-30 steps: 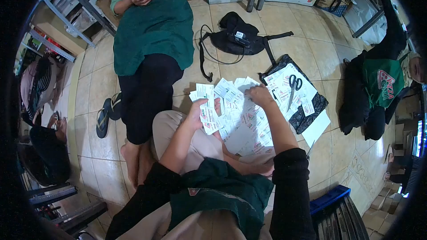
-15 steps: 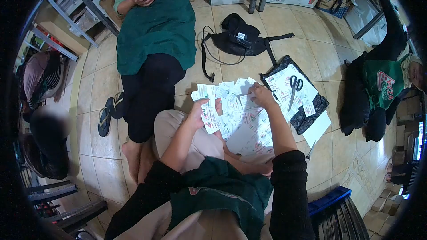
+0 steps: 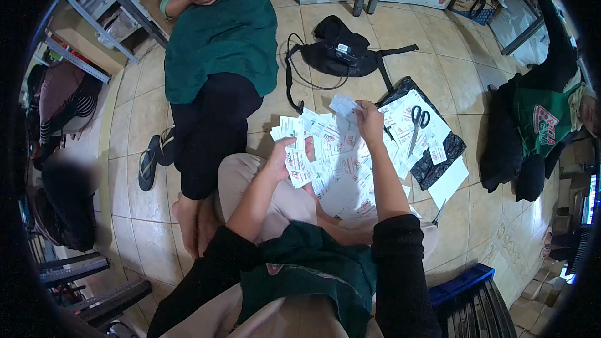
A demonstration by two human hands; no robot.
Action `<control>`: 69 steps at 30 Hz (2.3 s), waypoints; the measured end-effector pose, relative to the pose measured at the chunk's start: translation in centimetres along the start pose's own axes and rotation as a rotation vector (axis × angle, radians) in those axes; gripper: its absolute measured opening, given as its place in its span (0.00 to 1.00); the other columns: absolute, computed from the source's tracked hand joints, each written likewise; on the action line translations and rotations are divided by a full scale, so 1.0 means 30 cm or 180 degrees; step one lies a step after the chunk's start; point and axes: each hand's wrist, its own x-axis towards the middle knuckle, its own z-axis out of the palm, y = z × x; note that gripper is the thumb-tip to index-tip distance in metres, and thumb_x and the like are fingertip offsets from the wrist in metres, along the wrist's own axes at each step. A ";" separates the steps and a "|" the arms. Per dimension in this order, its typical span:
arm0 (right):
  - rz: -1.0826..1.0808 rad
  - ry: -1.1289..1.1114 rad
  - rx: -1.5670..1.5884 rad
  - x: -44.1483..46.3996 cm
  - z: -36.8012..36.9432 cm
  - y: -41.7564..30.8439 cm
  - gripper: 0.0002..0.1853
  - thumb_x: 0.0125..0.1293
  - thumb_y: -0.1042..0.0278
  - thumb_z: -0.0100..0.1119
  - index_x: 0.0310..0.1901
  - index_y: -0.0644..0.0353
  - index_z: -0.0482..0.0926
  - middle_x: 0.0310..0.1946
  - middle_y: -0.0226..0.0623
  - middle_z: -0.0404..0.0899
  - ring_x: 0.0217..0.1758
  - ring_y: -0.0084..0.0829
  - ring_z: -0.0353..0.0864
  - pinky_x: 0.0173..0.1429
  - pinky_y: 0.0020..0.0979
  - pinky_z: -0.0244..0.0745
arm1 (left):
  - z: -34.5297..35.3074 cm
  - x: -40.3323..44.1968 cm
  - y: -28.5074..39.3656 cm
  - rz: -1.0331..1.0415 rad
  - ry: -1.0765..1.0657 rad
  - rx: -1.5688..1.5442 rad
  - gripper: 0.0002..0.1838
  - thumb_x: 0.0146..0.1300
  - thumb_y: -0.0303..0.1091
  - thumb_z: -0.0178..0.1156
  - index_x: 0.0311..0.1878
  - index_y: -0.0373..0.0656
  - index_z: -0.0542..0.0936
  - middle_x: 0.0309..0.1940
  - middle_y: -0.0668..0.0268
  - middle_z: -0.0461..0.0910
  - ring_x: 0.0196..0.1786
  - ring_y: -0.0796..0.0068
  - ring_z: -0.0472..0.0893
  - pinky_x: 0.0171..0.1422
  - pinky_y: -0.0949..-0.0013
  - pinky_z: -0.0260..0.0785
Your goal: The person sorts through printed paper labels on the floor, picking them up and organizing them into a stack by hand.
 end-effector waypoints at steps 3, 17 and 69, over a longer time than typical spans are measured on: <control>-0.0151 -0.0060 -0.0495 0.004 0.006 -0.017 0.09 0.57 0.72 0.58 0.41 0.58 0.77 0.35 0.45 0.79 0.40 0.48 0.78 0.44 0.37 0.72 | 0.004 -0.004 0.000 0.0021 0.0018 0.0003 0.22 0.62 0.35 0.44 0.58 0.36 0.63 0.49 0.55 0.75 0.48 0.65 0.75 0.48 0.62 0.70; 0.1840 0.0668 0.2492 -0.017 0.039 0.203 0.04 0.65 0.71 0.55 0.35 0.59 0.71 0.26 0.26 0.73 0.26 0.19 0.71 0.28 0.21 0.66 | 0.003 0.003 0.001 0.0046 0.0045 0.0006 0.20 0.63 0.35 0.44 0.56 0.35 0.63 0.49 0.56 0.76 0.48 0.65 0.75 0.47 0.63 0.71; 0.1402 -0.0358 0.2450 -0.104 0.030 -0.093 0.15 0.58 0.70 0.62 0.45 0.66 0.74 0.36 0.35 0.80 0.35 0.22 0.76 0.39 0.23 0.71 | -0.025 0.034 -0.007 0.0443 0.0163 0.0025 0.18 0.64 0.41 0.50 0.52 0.39 0.68 0.47 0.56 0.77 0.44 0.68 0.78 0.49 0.67 0.72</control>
